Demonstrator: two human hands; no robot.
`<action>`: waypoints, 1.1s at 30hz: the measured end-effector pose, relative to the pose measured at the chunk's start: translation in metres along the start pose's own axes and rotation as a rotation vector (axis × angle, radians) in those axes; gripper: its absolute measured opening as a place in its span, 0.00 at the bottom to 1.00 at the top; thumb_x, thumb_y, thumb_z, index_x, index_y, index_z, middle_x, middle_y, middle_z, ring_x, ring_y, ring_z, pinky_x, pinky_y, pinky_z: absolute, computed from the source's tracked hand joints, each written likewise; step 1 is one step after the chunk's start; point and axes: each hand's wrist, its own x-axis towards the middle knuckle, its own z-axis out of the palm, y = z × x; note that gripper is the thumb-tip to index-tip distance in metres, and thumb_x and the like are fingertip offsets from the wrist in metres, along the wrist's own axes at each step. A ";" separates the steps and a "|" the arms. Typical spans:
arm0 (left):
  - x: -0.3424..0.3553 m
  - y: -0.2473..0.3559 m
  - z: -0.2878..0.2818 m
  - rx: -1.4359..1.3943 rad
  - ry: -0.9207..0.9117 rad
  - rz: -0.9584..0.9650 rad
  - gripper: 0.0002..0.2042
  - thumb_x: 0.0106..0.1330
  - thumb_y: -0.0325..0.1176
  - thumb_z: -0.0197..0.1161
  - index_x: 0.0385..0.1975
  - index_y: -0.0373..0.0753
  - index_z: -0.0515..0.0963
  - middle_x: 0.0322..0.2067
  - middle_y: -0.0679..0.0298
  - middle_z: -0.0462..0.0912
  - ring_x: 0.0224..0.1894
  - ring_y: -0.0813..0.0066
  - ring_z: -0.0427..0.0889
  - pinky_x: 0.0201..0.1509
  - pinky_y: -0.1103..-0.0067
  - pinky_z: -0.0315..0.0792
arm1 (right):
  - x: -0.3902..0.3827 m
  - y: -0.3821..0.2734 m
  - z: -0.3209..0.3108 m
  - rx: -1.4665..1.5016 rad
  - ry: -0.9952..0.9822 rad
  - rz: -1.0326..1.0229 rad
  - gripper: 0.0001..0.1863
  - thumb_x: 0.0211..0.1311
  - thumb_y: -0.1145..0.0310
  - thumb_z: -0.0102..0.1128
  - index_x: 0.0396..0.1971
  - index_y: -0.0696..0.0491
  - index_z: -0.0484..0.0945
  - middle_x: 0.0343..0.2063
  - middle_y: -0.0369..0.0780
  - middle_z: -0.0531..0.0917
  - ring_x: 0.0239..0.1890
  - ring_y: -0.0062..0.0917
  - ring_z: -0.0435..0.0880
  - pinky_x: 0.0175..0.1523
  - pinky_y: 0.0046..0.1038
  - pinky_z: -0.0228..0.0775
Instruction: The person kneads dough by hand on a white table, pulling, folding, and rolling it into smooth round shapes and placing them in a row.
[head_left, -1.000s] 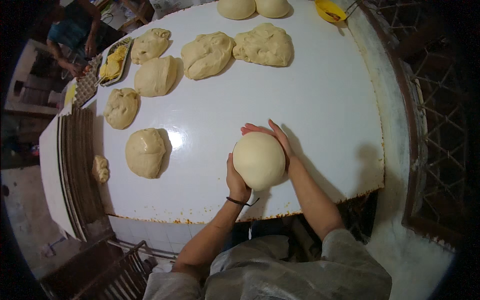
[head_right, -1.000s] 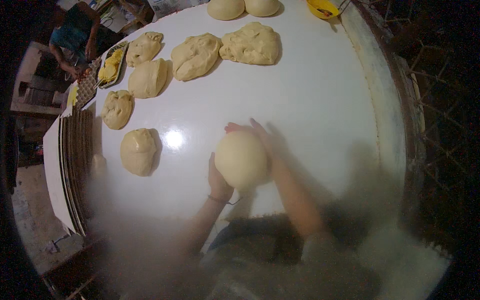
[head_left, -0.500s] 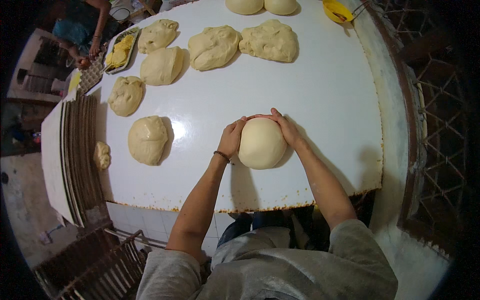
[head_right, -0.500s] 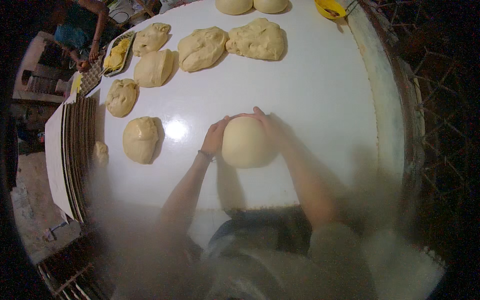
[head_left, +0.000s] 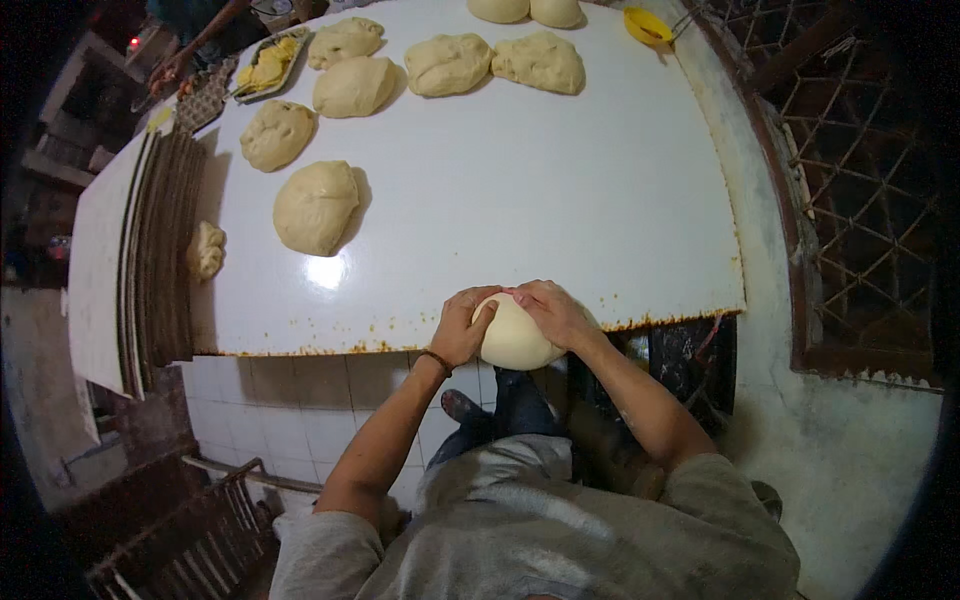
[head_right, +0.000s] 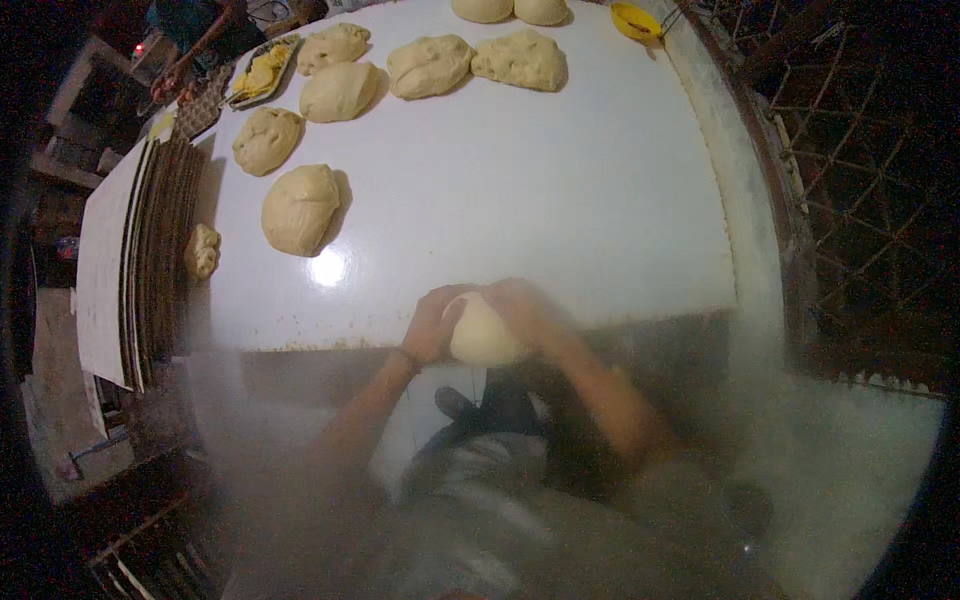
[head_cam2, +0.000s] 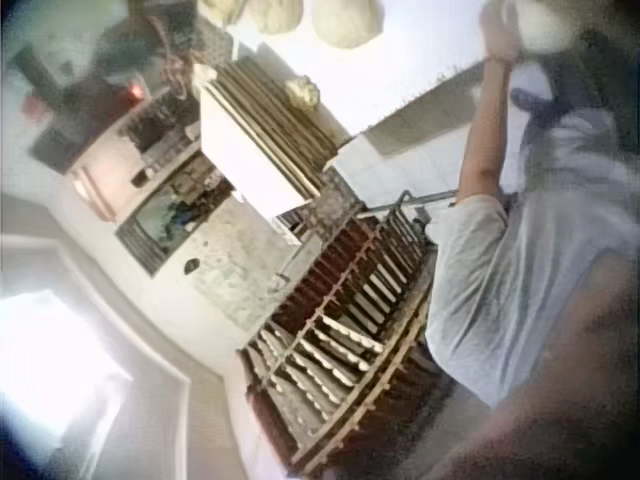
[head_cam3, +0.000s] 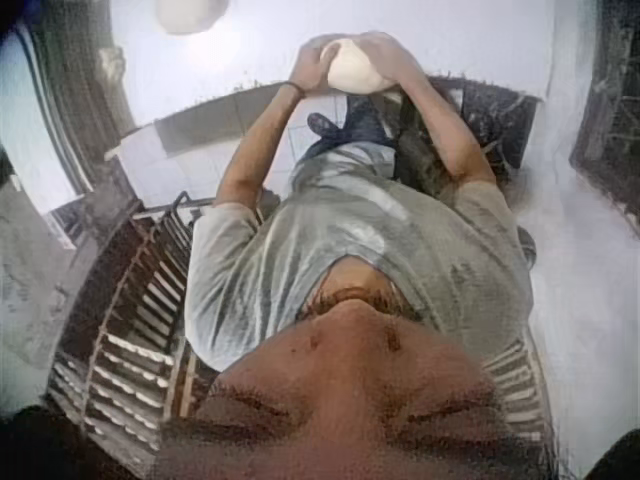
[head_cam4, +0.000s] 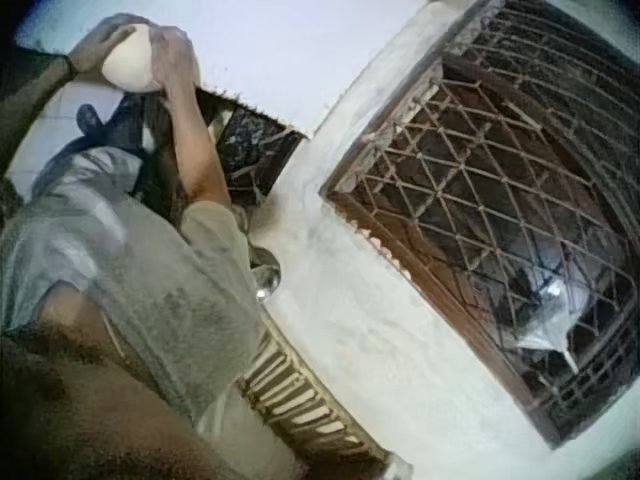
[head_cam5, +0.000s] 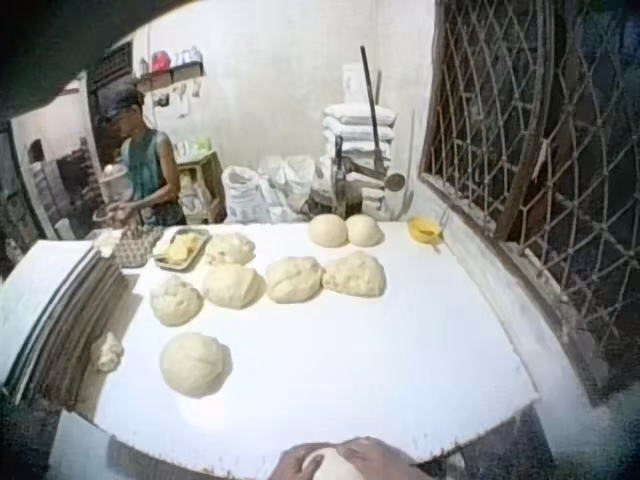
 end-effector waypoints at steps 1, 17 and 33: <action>0.009 -0.008 -0.003 0.180 0.028 -0.008 0.23 0.83 0.46 0.50 0.60 0.35 0.83 0.62 0.47 0.82 0.66 0.50 0.78 0.73 0.62 0.68 | 0.013 0.002 -0.006 -0.144 -0.066 0.054 0.25 0.85 0.50 0.46 0.64 0.49 0.82 0.61 0.45 0.82 0.67 0.37 0.78 0.73 0.40 0.67; 0.080 0.088 0.040 -0.595 0.354 -0.259 0.34 0.88 0.55 0.37 0.77 0.32 0.67 0.72 0.51 0.75 0.75 0.63 0.70 0.81 0.71 0.58 | 0.036 0.034 -0.028 1.862 0.003 0.415 0.41 0.77 0.30 0.45 0.68 0.51 0.77 0.65 0.45 0.82 0.64 0.41 0.82 0.69 0.47 0.74; 0.151 0.112 -0.175 -0.502 0.470 -0.291 0.32 0.86 0.56 0.41 0.74 0.35 0.69 0.70 0.54 0.75 0.72 0.62 0.73 0.78 0.64 0.61 | 0.203 -0.083 -0.084 1.613 0.111 0.173 0.38 0.76 0.32 0.49 0.70 0.47 0.74 0.67 0.42 0.80 0.66 0.38 0.82 0.70 0.50 0.77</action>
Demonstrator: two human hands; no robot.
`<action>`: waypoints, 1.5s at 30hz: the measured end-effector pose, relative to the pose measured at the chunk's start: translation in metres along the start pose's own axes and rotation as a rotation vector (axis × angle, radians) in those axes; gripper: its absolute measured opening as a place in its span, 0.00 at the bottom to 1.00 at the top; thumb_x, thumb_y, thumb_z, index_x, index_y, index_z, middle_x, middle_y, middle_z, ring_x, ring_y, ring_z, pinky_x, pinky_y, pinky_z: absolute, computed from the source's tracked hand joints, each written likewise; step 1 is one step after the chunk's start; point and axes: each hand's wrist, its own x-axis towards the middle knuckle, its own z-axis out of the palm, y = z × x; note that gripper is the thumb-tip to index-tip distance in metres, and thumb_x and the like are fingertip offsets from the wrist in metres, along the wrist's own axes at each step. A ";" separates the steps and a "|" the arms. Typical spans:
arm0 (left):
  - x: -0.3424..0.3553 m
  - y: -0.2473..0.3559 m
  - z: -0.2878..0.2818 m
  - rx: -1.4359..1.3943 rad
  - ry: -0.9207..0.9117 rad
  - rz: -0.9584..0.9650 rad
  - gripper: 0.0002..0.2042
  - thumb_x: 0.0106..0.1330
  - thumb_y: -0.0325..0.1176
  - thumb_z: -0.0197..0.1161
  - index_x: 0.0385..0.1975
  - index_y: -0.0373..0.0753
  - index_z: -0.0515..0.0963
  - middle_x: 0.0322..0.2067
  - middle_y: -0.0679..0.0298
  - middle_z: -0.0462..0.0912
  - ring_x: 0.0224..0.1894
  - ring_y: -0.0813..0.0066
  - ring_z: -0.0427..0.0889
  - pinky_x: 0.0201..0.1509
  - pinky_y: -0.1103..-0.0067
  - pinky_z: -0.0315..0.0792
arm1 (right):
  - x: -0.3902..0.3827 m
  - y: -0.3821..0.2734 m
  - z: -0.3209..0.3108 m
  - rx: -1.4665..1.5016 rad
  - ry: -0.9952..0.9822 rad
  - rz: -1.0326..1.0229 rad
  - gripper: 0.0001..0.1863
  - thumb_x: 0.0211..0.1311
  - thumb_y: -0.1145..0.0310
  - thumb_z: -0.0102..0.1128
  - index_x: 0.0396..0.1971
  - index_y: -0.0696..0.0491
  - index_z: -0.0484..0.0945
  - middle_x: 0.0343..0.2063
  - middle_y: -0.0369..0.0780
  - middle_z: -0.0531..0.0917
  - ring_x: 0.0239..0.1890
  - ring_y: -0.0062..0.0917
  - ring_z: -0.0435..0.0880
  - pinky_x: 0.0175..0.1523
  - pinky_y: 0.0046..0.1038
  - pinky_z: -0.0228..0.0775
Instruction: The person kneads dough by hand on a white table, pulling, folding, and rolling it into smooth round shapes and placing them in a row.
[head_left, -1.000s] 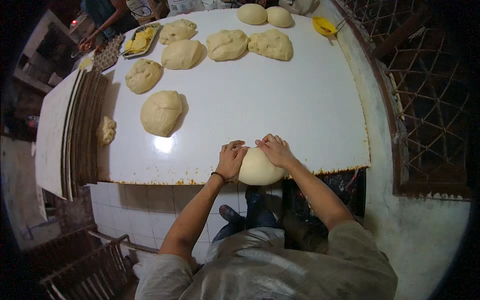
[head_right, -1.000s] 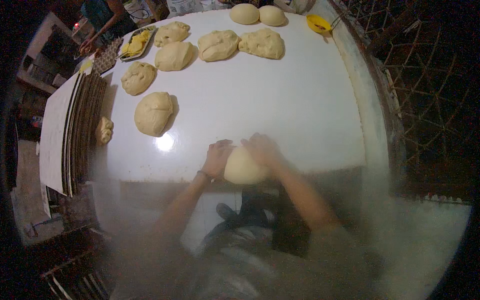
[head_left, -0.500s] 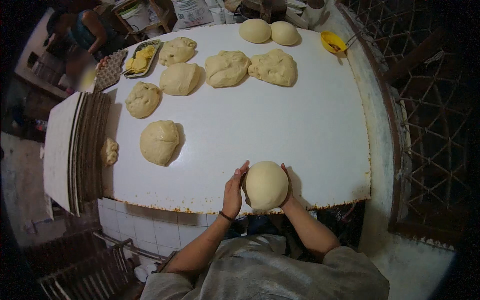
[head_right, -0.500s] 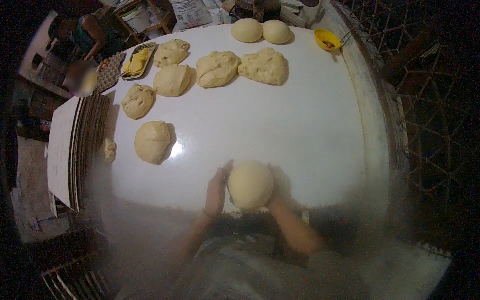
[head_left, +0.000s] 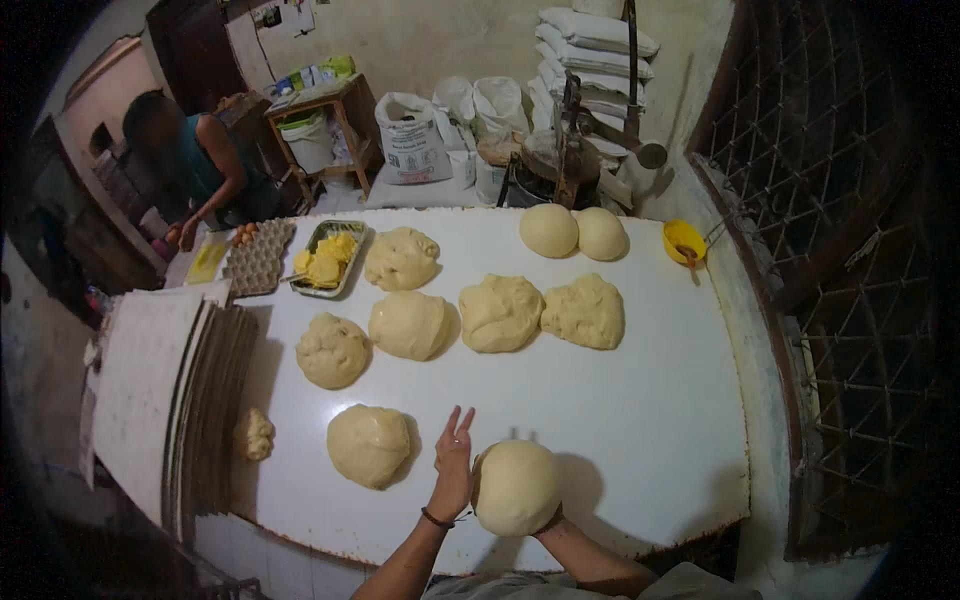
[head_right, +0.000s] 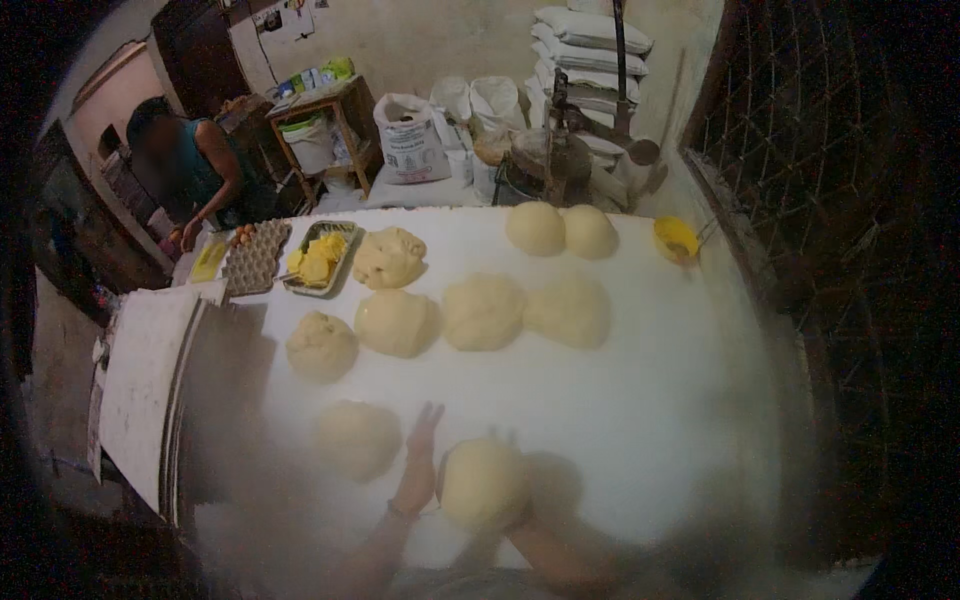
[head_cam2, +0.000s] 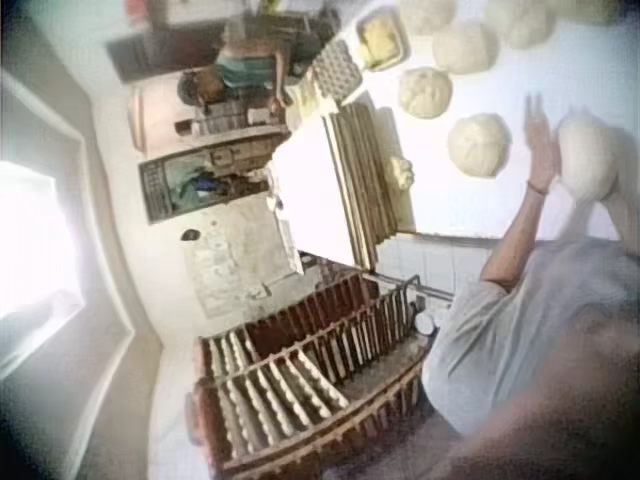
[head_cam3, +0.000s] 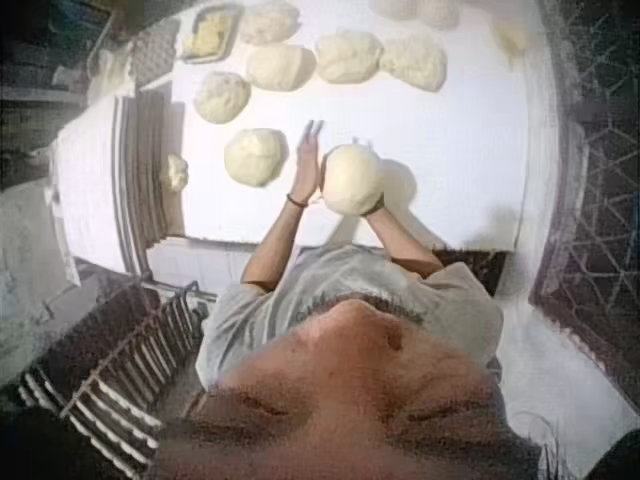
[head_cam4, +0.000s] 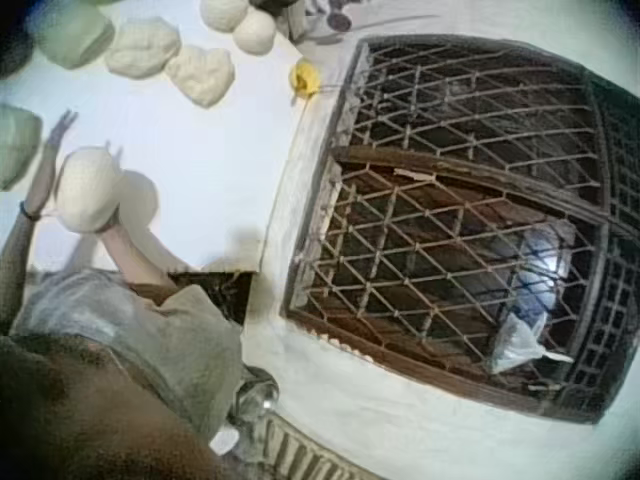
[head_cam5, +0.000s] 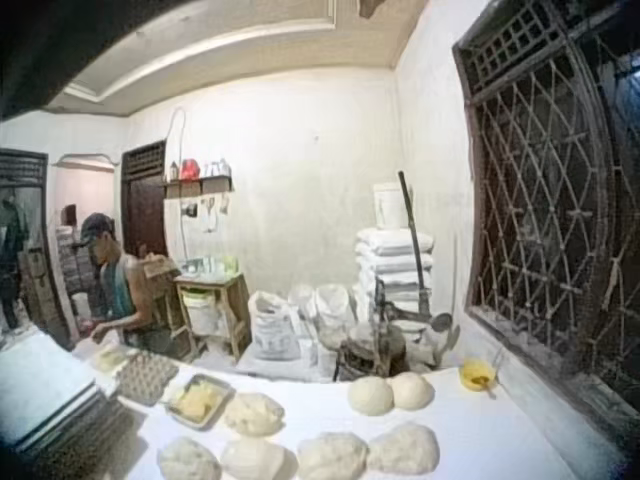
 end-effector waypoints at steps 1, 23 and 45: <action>0.016 0.011 -0.022 0.030 0.090 0.079 0.32 0.86 0.56 0.41 0.74 0.35 0.70 0.70 0.55 0.76 0.72 0.62 0.73 0.78 0.64 0.61 | 0.022 -0.010 0.018 0.034 -0.016 -0.058 0.38 0.76 0.32 0.49 0.71 0.46 0.73 0.68 0.42 0.79 0.66 0.38 0.82 0.70 0.50 0.77; 0.346 0.015 -0.174 0.608 0.182 0.536 0.19 0.74 0.36 0.66 0.62 0.38 0.79 0.61 0.53 0.81 0.64 0.55 0.79 0.70 0.62 0.72 | 0.167 -0.049 -0.080 -0.919 0.704 -0.705 0.26 0.78 0.70 0.58 0.72 0.55 0.68 0.68 0.43 0.71 0.69 0.32 0.70 0.77 0.36 0.59; 0.253 0.310 -0.143 0.165 -0.321 0.204 0.19 0.69 0.32 0.62 0.56 0.29 0.80 0.48 0.59 0.88 0.48 0.72 0.88 0.54 0.74 0.84 | 0.048 -0.019 -0.102 -1.835 0.681 -0.448 0.33 0.68 0.56 0.67 0.70 0.47 0.72 0.75 0.44 0.67 0.81 0.42 0.59 0.82 0.56 0.43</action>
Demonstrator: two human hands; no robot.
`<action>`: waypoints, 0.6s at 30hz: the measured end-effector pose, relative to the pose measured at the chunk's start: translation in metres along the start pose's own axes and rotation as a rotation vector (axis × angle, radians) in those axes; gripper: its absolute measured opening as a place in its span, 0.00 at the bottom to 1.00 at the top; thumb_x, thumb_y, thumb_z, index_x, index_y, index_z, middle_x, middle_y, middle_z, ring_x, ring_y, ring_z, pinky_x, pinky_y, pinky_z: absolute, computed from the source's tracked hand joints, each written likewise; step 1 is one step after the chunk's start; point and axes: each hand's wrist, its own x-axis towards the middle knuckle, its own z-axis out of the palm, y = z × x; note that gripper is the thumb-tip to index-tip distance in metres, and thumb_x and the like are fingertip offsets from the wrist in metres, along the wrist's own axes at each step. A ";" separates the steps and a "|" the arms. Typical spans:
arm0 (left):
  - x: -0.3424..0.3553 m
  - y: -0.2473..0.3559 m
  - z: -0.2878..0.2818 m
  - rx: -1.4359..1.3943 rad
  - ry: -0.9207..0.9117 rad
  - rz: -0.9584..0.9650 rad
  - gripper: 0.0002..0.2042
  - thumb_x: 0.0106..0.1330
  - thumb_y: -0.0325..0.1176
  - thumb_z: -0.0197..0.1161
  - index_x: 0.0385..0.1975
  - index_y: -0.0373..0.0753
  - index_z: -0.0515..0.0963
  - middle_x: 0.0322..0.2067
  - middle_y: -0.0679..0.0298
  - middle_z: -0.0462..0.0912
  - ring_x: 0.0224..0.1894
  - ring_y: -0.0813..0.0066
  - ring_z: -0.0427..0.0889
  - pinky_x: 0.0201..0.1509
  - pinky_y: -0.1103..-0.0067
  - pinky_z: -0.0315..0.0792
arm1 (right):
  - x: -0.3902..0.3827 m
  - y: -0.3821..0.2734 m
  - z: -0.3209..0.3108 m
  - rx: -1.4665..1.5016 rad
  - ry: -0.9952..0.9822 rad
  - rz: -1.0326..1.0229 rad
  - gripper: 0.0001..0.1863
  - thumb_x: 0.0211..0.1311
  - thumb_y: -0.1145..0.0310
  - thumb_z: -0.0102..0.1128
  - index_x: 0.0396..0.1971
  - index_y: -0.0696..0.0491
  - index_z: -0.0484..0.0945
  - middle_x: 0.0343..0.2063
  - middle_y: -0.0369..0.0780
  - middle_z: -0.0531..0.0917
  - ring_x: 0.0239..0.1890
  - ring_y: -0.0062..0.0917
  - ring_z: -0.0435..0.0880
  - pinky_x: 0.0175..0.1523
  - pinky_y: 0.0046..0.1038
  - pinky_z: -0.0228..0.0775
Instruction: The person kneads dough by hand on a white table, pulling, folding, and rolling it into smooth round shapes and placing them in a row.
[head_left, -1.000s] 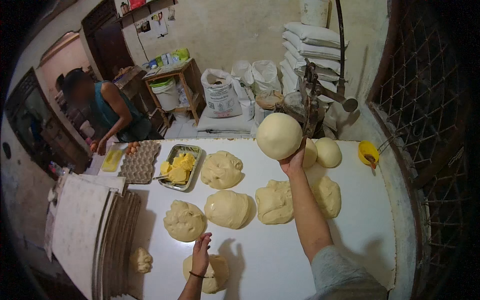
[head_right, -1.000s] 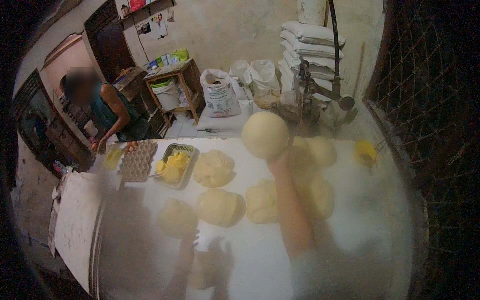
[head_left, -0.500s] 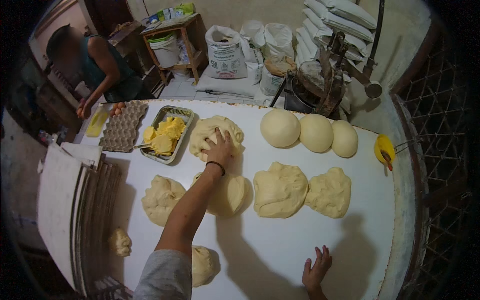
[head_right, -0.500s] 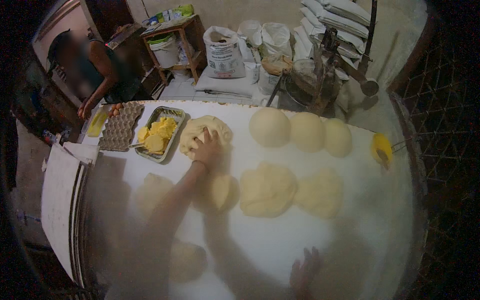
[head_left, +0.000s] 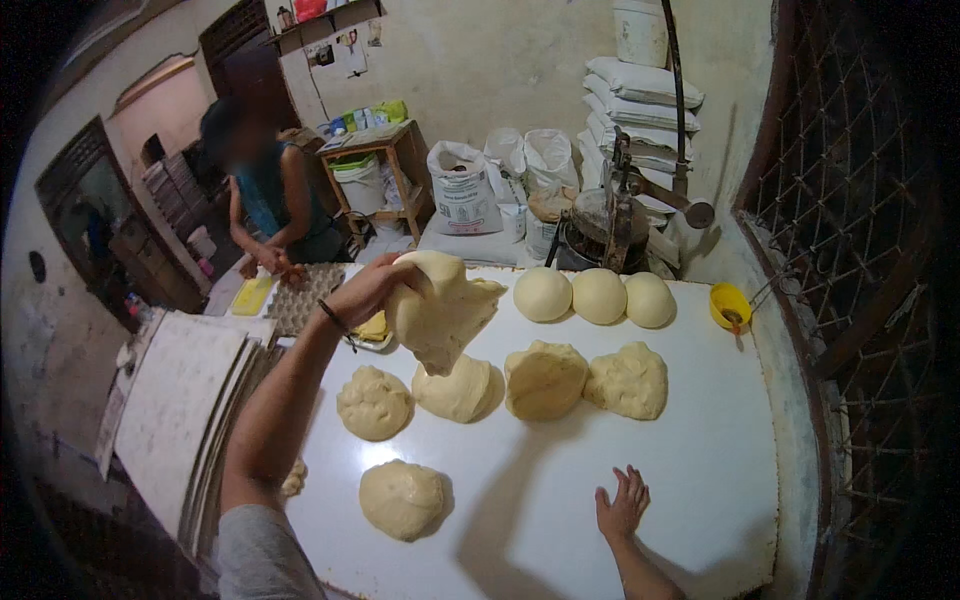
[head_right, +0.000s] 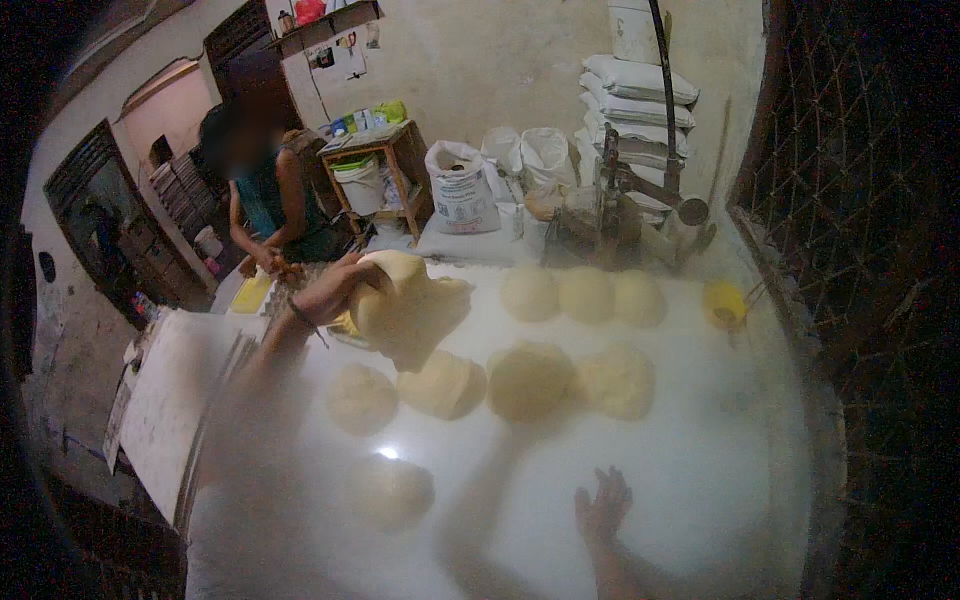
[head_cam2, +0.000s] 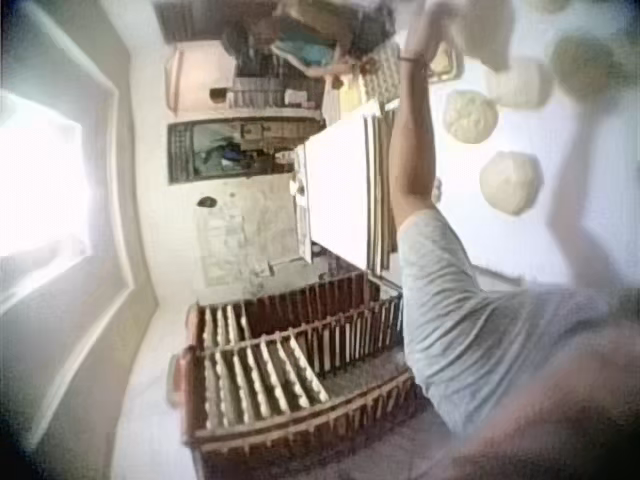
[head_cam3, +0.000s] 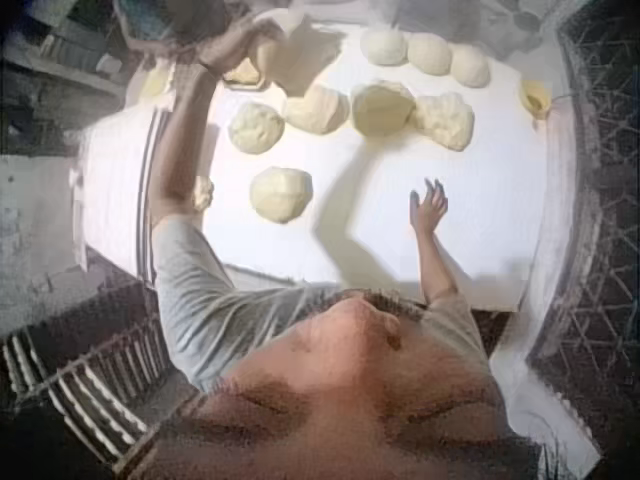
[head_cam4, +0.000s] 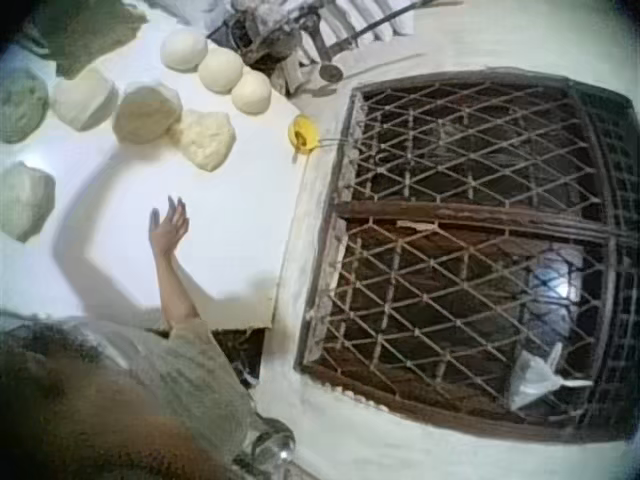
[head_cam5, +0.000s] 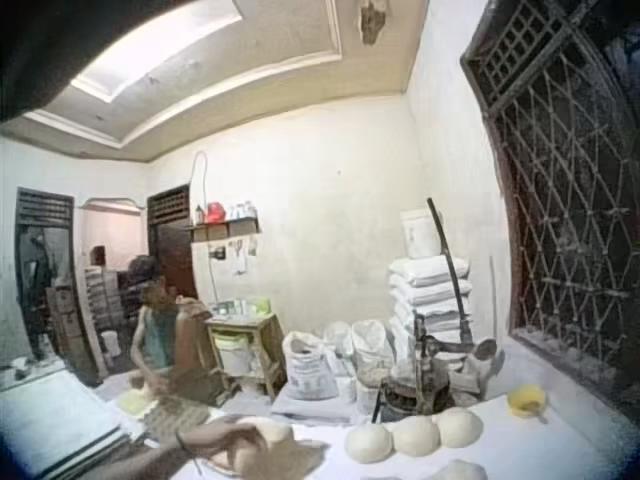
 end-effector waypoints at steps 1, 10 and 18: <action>-0.037 0.029 0.030 -0.007 -0.096 -0.093 0.22 0.73 0.36 0.62 0.61 0.27 0.75 0.50 0.58 0.86 0.51 0.75 0.87 0.55 0.77 0.84 | 0.006 -0.016 -0.019 0.117 0.037 -0.036 0.31 0.71 0.54 0.66 0.70 0.46 0.72 0.75 0.43 0.67 0.80 0.41 0.60 0.82 0.55 0.46; -0.229 0.079 0.258 0.695 -0.232 0.186 0.49 0.59 0.44 0.79 0.73 0.29 0.56 0.48 0.52 0.84 0.54 0.58 0.83 0.61 0.70 0.76 | -0.086 -0.180 -0.284 1.096 -0.414 -0.731 0.47 0.55 0.65 0.85 0.73 0.53 0.68 0.64 0.43 0.79 0.66 0.29 0.77 0.70 0.36 0.72; -0.282 0.097 0.288 0.715 0.028 0.704 0.36 0.54 0.40 0.86 0.63 0.41 0.78 0.67 0.58 0.79 0.73 0.60 0.72 0.78 0.62 0.61 | -0.100 -0.172 -0.446 0.744 0.504 -1.479 0.34 0.46 0.67 0.87 0.56 0.52 0.85 0.59 0.43 0.85 0.63 0.35 0.82 0.68 0.37 0.75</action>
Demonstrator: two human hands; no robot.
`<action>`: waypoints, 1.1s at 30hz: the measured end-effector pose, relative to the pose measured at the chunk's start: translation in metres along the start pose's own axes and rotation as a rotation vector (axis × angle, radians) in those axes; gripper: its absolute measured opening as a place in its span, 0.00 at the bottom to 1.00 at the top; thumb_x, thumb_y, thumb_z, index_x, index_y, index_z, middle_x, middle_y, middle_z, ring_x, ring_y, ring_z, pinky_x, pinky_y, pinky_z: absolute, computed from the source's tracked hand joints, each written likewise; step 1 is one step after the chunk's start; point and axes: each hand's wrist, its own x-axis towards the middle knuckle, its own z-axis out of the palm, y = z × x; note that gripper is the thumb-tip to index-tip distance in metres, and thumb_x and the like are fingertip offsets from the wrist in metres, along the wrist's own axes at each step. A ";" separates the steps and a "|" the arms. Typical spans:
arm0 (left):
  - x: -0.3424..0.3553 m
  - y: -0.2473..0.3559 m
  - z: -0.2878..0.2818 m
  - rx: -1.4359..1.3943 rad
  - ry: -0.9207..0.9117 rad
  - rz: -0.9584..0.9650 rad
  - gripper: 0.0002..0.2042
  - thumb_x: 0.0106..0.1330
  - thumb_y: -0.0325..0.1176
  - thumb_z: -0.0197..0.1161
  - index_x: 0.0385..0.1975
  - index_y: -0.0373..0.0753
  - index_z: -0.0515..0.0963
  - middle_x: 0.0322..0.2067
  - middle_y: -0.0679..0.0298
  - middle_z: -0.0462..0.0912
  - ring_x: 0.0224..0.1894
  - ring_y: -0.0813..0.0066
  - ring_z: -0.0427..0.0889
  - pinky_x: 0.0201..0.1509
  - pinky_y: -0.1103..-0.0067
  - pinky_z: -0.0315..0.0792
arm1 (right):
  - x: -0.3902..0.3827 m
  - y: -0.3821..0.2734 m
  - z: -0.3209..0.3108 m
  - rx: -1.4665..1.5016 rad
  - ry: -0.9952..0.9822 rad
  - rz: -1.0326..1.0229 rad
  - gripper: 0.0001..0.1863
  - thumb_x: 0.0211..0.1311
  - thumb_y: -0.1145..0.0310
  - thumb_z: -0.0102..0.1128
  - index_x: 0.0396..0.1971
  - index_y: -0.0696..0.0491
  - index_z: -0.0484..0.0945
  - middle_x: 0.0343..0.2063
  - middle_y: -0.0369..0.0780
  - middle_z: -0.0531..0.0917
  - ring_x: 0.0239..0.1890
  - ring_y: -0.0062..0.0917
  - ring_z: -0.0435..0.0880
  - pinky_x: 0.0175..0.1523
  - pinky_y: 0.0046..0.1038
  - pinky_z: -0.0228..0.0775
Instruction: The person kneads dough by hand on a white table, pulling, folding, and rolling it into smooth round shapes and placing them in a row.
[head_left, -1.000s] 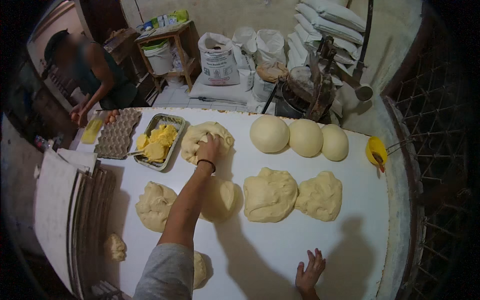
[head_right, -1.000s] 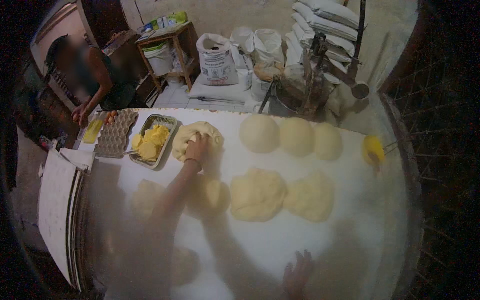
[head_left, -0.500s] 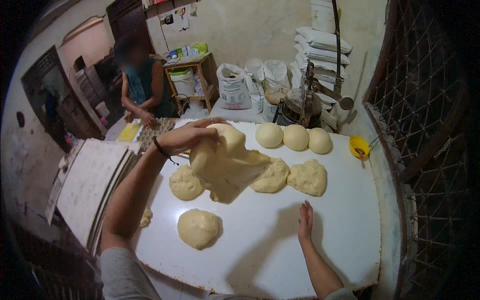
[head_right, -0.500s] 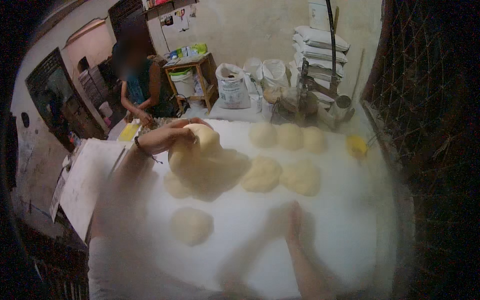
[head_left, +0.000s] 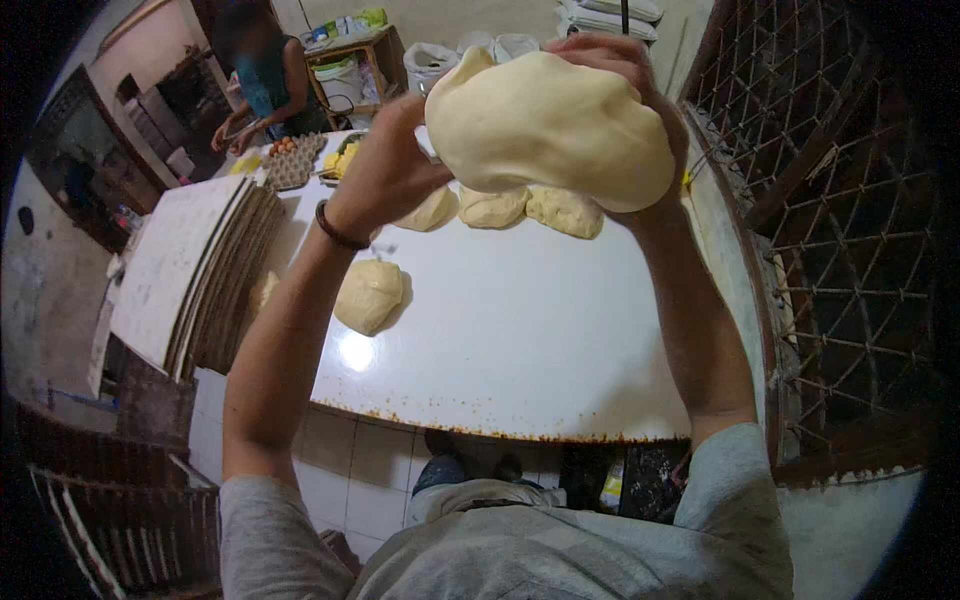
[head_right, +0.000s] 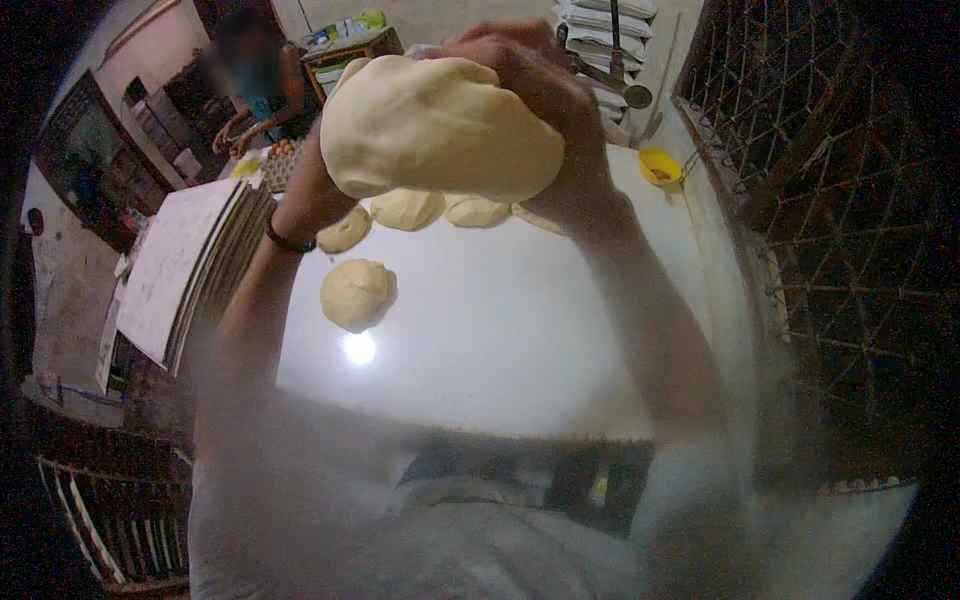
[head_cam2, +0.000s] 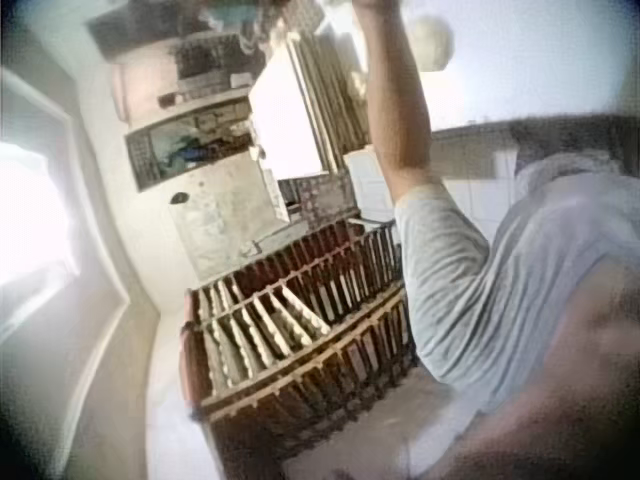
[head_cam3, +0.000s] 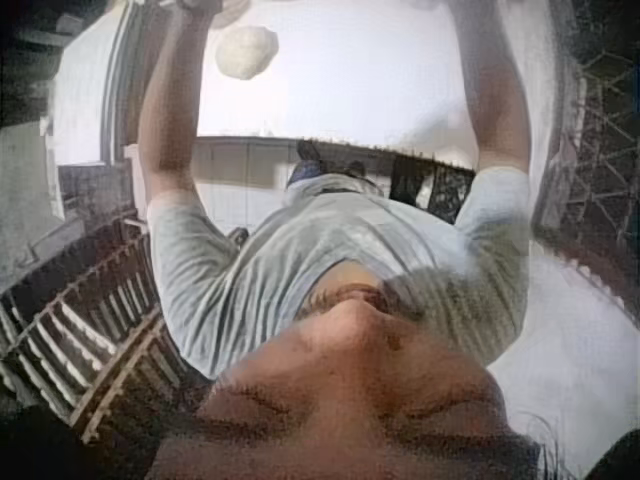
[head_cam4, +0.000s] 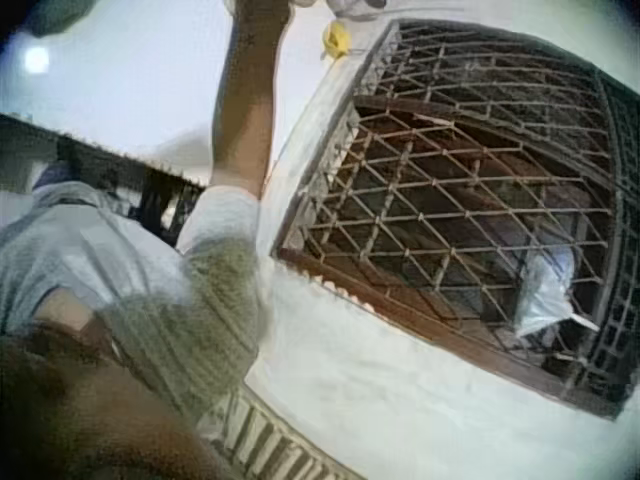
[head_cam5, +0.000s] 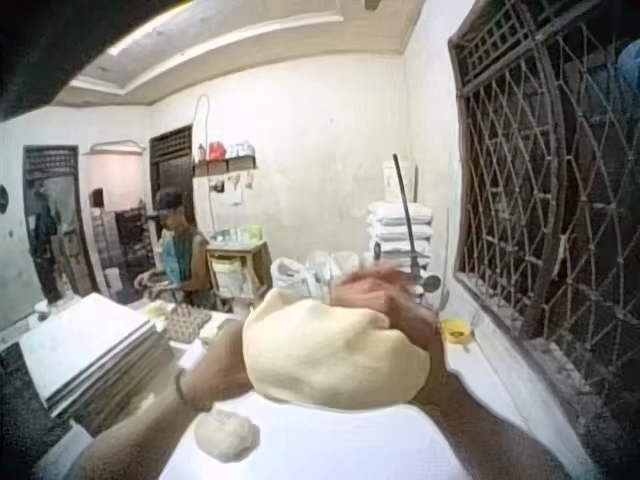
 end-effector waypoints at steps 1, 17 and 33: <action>0.005 0.000 0.005 0.113 0.125 0.163 0.30 0.54 0.38 0.85 0.58 0.43 0.83 0.65 0.61 0.81 0.72 0.61 0.74 0.76 0.62 0.62 | 0.000 0.005 -0.009 -0.108 -0.011 -0.178 0.37 0.42 0.67 0.90 0.58 0.52 0.85 0.62 0.43 0.83 0.66 0.36 0.80 0.70 0.38 0.74; -0.476 -0.049 0.283 -0.084 -0.436 -0.229 0.28 0.57 0.37 0.76 0.60 0.44 0.79 0.63 0.60 0.79 0.71 0.56 0.72 0.75 0.57 0.60 | -0.485 -0.282 0.085 0.099 -0.334 1.295 0.25 0.64 0.71 0.71 0.61 0.56 0.83 0.75 0.48 0.70 0.74 0.47 0.71 0.78 0.43 0.62; -0.154 -0.156 0.389 0.448 -0.780 -0.498 0.36 0.62 0.51 0.68 0.71 0.43 0.75 0.77 0.45 0.63 0.78 0.46 0.64 0.73 0.33 0.56 | -0.482 0.167 0.062 0.230 -0.057 1.642 0.19 0.81 0.65 0.51 0.67 0.43 0.79 0.54 0.34 0.85 0.50 0.23 0.82 0.56 0.30 0.79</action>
